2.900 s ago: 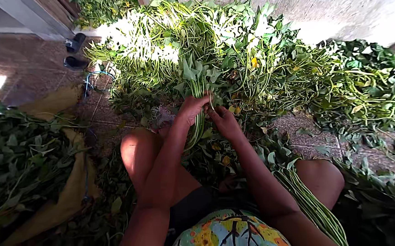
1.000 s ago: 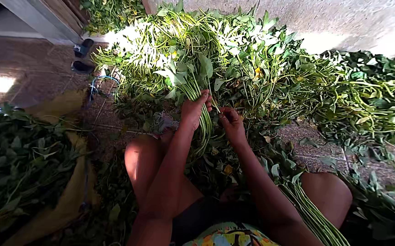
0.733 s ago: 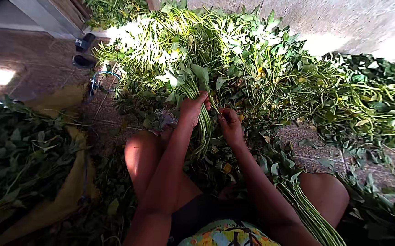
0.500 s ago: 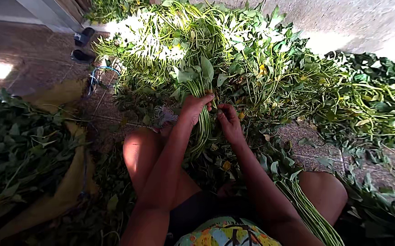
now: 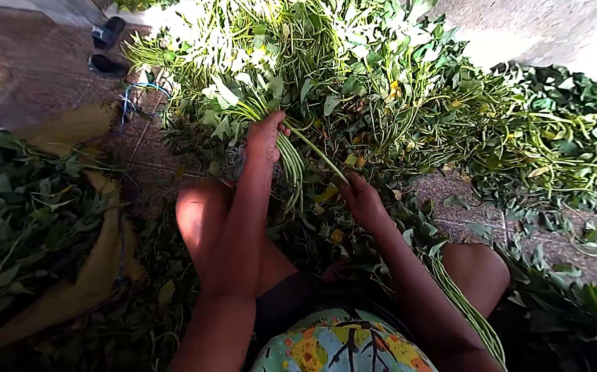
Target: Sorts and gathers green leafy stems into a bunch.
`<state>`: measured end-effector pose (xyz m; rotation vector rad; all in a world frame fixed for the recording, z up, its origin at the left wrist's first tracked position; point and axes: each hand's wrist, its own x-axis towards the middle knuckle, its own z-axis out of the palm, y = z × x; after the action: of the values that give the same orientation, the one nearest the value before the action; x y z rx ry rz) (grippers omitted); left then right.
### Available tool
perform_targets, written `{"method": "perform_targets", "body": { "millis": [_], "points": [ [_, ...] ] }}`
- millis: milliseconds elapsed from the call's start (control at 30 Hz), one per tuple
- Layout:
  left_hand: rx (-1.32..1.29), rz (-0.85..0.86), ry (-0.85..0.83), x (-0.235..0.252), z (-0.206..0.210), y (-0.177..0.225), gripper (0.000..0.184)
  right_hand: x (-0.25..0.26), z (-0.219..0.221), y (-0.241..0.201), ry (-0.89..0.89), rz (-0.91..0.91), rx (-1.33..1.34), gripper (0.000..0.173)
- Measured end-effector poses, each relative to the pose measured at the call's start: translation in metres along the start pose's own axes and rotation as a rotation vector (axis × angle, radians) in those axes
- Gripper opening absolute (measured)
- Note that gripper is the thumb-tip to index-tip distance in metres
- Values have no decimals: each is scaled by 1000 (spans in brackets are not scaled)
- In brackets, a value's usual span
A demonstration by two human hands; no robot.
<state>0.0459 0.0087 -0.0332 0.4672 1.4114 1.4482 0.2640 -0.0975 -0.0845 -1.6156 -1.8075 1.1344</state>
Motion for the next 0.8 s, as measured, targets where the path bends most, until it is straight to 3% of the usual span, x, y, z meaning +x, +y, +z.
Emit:
{"method": "perform_targets", "body": {
  "millis": [100, 167, 233, 367, 400, 467, 500, 567, 600, 633, 700, 733, 800],
  "points": [
    [-51, -10, -83, 1, 1, -3, 18, -4, -7, 0, -140, 112, -319, 34],
    [-99, -29, -126, -1, 3, -7, 14, 2, -16, 7, -229, 144, -252, 35],
    [-180, -43, -179, -3, 4, -11, 8, 9, -25, 25, -179, 100, 117, 40],
    [-273, -61, -302, -14, 12, -17, 9, 25, -21, 34, 108, 197, 1461, 52],
    [-283, -56, -305, -15, 15, -19, 9, 28, -25, 29, 227, 269, 1692, 49],
    [-317, -12, -274, -11, 15, -14, 11, 31, -43, 35, 543, 339, 1897, 42],
    [-336, 17, -261, -9, 12, -8, 10, 30, -55, 45, 680, 318, 1880, 42],
    [-308, 55, -280, -7, 9, 1, 13, 31, -72, 62, 811, 316, 1542, 41],
    [-266, 58, -307, -7, 10, 2, 17, 33, -77, 63, 779, 348, 1227, 39],
    [-208, 54, -348, -8, 13, -1, 23, 29, -80, 61, 653, 361, 853, 31],
    [-41, 61, -440, -15, 20, -16, 31, 24, -82, 36, 333, 277, 183, 35],
    [51, 73, -473, -21, 25, -23, 33, 24, -76, 18, 281, 137, -37, 43],
    [249, 89, -510, -32, 33, -33, 31, 32, -57, -17, 354, -325, -271, 42]
  ]
}}
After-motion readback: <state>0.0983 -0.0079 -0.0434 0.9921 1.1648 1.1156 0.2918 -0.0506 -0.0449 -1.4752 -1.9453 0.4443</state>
